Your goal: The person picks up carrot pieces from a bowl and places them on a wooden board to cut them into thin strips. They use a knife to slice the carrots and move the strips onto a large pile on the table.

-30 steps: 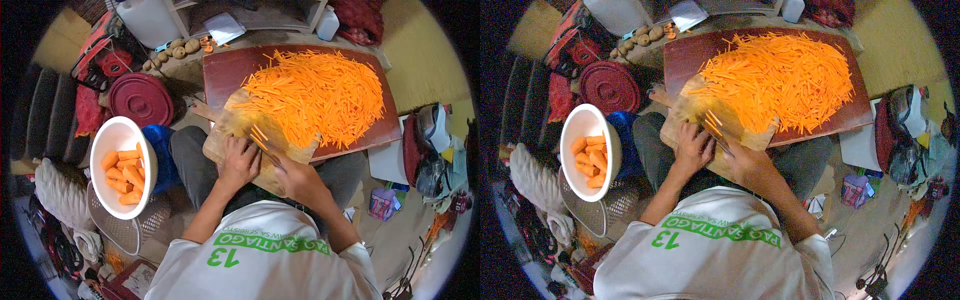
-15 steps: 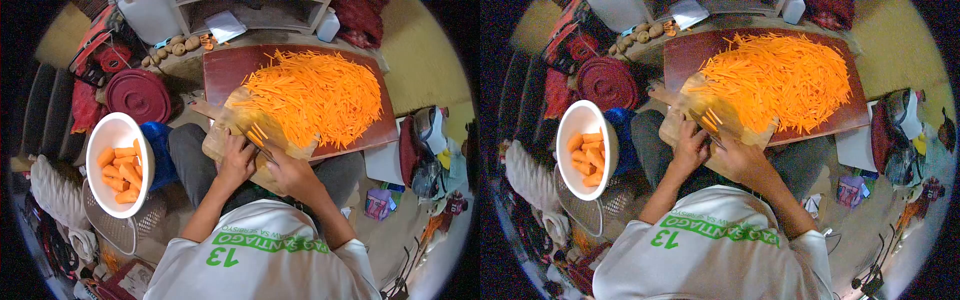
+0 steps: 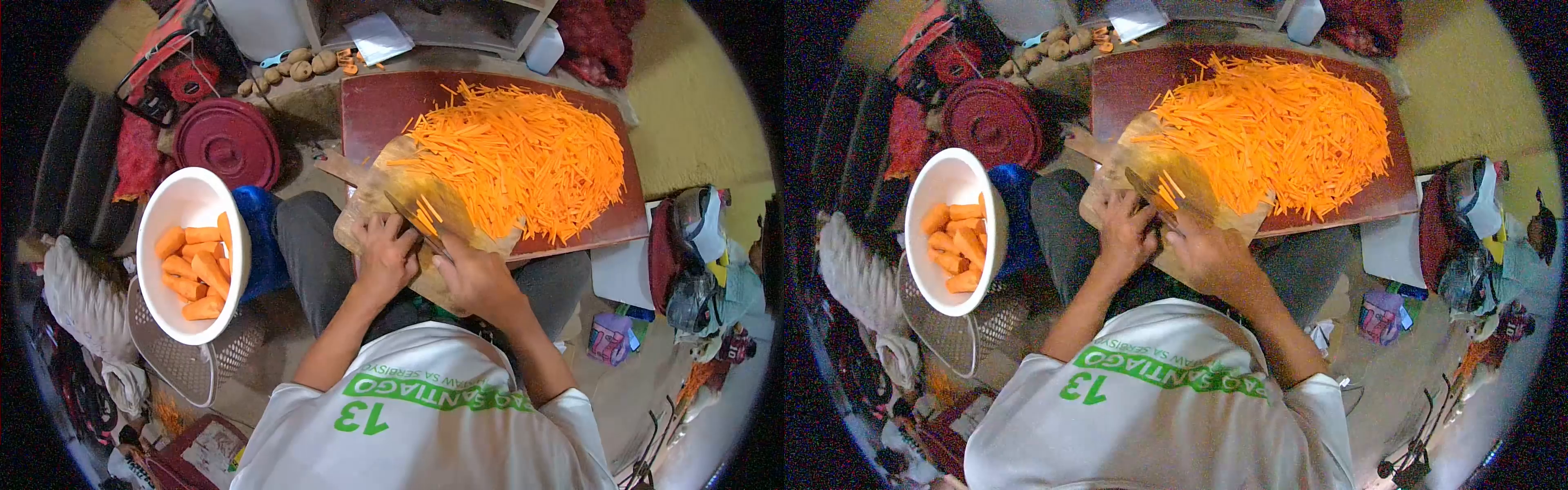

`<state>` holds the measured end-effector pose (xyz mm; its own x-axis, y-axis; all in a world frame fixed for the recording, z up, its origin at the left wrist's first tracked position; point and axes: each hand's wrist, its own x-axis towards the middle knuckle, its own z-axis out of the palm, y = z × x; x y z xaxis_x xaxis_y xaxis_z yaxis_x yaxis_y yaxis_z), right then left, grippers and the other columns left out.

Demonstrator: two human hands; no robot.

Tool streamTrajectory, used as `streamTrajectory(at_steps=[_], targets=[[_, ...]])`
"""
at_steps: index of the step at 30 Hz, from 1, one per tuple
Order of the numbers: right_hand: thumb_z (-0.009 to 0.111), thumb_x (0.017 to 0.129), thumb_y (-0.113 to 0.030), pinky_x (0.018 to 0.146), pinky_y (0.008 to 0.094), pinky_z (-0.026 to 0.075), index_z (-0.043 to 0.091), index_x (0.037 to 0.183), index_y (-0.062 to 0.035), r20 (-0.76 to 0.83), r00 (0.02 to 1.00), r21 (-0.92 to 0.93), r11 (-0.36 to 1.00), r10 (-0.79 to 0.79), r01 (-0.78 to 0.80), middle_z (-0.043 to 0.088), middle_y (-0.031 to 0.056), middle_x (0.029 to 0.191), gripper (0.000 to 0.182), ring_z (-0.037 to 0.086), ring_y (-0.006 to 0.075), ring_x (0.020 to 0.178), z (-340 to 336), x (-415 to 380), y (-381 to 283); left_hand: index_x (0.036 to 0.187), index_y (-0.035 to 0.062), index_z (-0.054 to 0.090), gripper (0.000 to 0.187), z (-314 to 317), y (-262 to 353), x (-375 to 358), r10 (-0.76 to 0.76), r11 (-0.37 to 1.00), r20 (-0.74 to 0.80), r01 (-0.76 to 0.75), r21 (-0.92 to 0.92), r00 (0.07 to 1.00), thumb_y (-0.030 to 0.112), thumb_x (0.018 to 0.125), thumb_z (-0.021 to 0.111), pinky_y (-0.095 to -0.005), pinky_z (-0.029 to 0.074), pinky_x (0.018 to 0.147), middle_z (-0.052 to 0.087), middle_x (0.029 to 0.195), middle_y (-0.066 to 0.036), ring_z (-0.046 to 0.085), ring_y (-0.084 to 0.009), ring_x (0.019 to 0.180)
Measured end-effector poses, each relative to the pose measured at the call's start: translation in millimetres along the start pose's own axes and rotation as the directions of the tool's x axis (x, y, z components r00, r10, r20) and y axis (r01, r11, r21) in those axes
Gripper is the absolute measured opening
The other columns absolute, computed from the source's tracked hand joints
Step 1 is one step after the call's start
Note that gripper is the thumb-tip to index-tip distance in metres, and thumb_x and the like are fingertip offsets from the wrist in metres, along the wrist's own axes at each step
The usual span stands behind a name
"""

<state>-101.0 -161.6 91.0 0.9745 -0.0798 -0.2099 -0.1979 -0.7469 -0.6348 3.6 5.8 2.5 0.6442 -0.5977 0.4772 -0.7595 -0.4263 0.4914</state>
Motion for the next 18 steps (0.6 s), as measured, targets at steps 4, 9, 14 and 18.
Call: streamTrajectory(at_steps=[4,9,14,18], targets=[[0.061,0.105,-0.023,0.083,0.0566,0.055,0.06,0.137,-0.004,-0.023,1.0,0.04,0.999,-0.016,0.017,0.071,0.0312,0.105,0.037,0.069,0.052,0.1,-14.4,-16.9,-5.0,0.101,0.008,0.079,0.032,4.7,-7.4,-5.5,-0.015,0.999,-0.036,0.013,-0.049,0.999,0.004,0.07,0.078,-0.0532,0.034,0.099,0.065,0.105,-0.008,0.059,-0.0336,0.106],[0.06,0.105,-0.024,0.084,0.056,0.055,0.06,0.14,-0.0057,0.029,0.998,0.017,0.999,0.048,-0.048,0.072,0.0313,0.104,0.039,0.069,0.0522,0.097,-0.4,-20.8,7.2,0.101,0.006,0.079,0.031,4.8,-5.5,-5.3,-0.015,0.998,-0.06,0.011,-0.06,0.998,0.003,0.07,0.078,-0.0534,0.035,0.099,0.066,0.104,-0.008,0.06,-0.0334,0.106],[0.06,0.106,-0.025,0.084,0.0552,0.055,0.06,0.14,-0.007,0.04,0.997,0.002,0.997,0.073,-0.073,0.072,0.0304,0.105,0.039,0.07,0.0514,0.099,-1.8,2.2,0.1,0.098,0.0028,0.077,0.026,4.4,-7.2,-3.6,-0.007,0.998,-0.054,0.003,-0.063,0.999,0.003,0.072,0.078,-0.0536,0.036,0.1,0.066,0.1,-0.009,0.061,-0.0327,0.105],[0.061,0.106,-0.026,0.084,0.0545,0.055,0.061,0.14,-0.0067,0.02,0.998,0.068,0.996,0.051,-0.052,0.072,0.0296,0.107,0.039,0.069,0.0512,0.1,-11.5,-16.2,-1.3,0.103,0.0034,0.078,0.037,8.3,-13.1,-10.7,-0.017,0.996,-0.074,0.01,-0.093,0.997,0.004,0.067,0.076,-0.0532,0.039,0.102,0.068,0.104,-0.011,0.062,-0.0357,0.104]])
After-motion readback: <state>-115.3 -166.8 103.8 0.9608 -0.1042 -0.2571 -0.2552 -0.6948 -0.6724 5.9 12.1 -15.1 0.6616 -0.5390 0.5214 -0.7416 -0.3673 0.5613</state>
